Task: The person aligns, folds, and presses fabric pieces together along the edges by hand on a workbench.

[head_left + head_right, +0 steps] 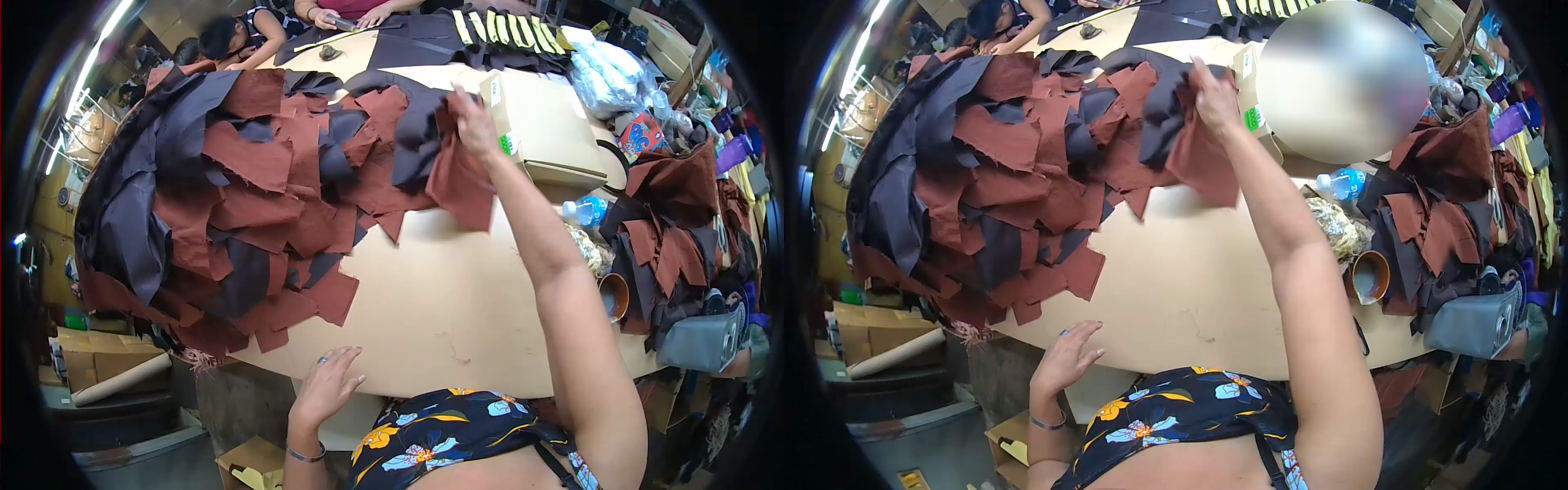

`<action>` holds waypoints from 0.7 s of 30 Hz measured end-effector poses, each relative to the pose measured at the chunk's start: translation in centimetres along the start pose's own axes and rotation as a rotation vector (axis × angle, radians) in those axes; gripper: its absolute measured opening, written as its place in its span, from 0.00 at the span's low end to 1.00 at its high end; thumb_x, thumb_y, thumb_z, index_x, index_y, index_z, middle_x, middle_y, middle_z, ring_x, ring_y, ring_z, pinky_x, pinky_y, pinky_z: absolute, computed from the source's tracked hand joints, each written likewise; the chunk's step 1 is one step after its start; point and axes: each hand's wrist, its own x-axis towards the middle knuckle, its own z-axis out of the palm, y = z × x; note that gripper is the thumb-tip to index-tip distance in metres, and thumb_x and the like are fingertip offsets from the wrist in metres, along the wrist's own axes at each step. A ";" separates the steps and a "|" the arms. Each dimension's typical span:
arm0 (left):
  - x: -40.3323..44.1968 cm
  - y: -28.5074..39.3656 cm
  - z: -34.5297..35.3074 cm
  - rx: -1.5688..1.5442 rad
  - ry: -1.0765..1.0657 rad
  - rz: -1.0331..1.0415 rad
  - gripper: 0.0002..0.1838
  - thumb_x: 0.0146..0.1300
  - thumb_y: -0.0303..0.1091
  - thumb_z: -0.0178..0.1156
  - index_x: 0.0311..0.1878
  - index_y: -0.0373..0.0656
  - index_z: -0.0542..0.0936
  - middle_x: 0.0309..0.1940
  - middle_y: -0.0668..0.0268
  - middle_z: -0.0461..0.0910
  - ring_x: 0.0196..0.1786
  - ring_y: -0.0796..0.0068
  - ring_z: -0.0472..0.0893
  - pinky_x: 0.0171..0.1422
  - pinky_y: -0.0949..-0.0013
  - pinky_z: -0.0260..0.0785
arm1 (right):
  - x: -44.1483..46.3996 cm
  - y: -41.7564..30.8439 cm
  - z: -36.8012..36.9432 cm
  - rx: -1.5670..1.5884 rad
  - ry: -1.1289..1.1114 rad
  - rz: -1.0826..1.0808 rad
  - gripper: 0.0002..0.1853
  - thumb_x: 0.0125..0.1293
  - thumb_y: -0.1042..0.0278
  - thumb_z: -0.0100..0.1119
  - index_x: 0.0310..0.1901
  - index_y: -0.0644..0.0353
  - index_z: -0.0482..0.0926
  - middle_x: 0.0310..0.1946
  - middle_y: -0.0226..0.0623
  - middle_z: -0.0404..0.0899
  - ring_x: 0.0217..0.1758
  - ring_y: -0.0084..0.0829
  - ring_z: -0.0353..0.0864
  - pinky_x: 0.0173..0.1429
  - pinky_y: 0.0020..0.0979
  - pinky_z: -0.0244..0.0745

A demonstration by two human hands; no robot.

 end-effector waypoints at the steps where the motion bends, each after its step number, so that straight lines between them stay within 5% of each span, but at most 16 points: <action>1: 0.4 0.0 0.2 -0.022 0.034 0.010 0.28 0.59 0.37 0.60 0.62 0.41 0.67 0.62 0.50 0.66 0.65 0.51 0.65 0.69 0.56 0.57 | 0.7 -2.3 -1.4 0.080 0.075 -0.083 0.38 0.54 0.81 0.46 0.69 0.42 0.60 0.43 0.48 0.79 0.47 0.47 0.79 0.54 0.40 0.71; 2: 1.0 0.1 0.2 -0.045 0.069 0.020 0.29 0.59 0.37 0.59 0.63 0.40 0.66 0.64 0.50 0.64 0.66 0.51 0.64 0.69 0.57 0.57 | 0.8 -4.4 -2.9 0.154 0.189 -0.207 0.38 0.56 0.81 0.46 0.69 0.41 0.58 0.32 0.38 0.82 0.34 0.34 0.81 0.45 0.35 0.73; 3: 1.8 0.1 0.1 -0.067 0.104 0.032 0.30 0.59 0.36 0.59 0.64 0.40 0.65 0.65 0.49 0.63 0.67 0.52 0.63 0.70 0.58 0.56 | 1.0 -6.6 -4.5 0.314 0.117 -0.198 0.37 0.57 0.83 0.45 0.69 0.43 0.59 0.37 0.33 0.82 0.36 0.24 0.79 0.44 0.27 0.74; 6: 5.4 0.2 -0.3 -0.218 0.351 0.155 0.30 0.61 0.37 0.58 0.66 0.40 0.63 0.68 0.52 0.60 0.69 0.56 0.62 0.70 0.59 0.56 | -0.8 -9.9 -5.0 0.743 0.058 -0.339 0.37 0.52 0.86 0.48 0.66 0.48 0.64 0.36 0.45 0.82 0.37 0.36 0.81 0.46 0.31 0.76; 11: 12.5 -2.0 -0.6 -2.079 -0.129 0.316 0.33 0.66 0.48 0.54 0.68 0.39 0.61 0.67 0.57 0.60 0.68 0.66 0.63 0.68 0.60 0.60 | -15.7 -14.7 -5.5 0.650 -0.380 -0.624 0.39 0.51 0.88 0.44 0.67 0.48 0.62 0.31 0.39 0.80 0.33 0.34 0.80 0.42 0.32 0.77; 14: 14.7 -0.5 1.1 -2.186 -0.074 -0.058 0.31 0.66 0.47 0.54 0.66 0.38 0.63 0.59 0.58 0.71 0.58 0.69 0.73 0.65 0.66 0.64 | -24.0 -14.5 -3.4 0.316 -0.598 -0.770 0.39 0.50 0.80 0.52 0.68 0.47 0.62 0.31 0.33 0.78 0.32 0.32 0.78 0.42 0.33 0.75; 17: 16.1 0.0 3.2 -1.622 0.287 0.144 0.21 0.67 0.29 0.53 0.62 0.36 0.67 0.55 0.63 0.75 0.54 0.72 0.75 0.62 0.70 0.66 | -28.6 -14.4 -3.5 0.301 -0.429 -0.782 0.34 0.59 0.73 0.46 0.70 0.49 0.58 0.28 0.33 0.76 0.26 0.30 0.76 0.33 0.33 0.72; 19: 16.5 -1.9 3.5 -1.398 0.325 0.225 0.20 0.67 0.28 0.53 0.62 0.35 0.67 0.53 0.65 0.74 0.54 0.76 0.74 0.60 0.73 0.67 | -29.5 -13.6 -5.0 0.243 -0.319 -0.699 0.30 0.58 0.75 0.50 0.66 0.53 0.65 0.35 0.36 0.79 0.34 0.32 0.80 0.38 0.31 0.74; 21: 17.0 -4.5 4.1 -1.493 0.231 0.219 0.20 0.67 0.28 0.53 0.62 0.35 0.67 0.52 0.66 0.74 0.52 0.78 0.75 0.58 0.74 0.68 | -29.8 -11.5 -5.1 0.307 -0.114 -0.585 0.31 0.54 0.82 0.53 0.63 0.58 0.67 0.42 0.41 0.80 0.39 0.36 0.81 0.44 0.33 0.76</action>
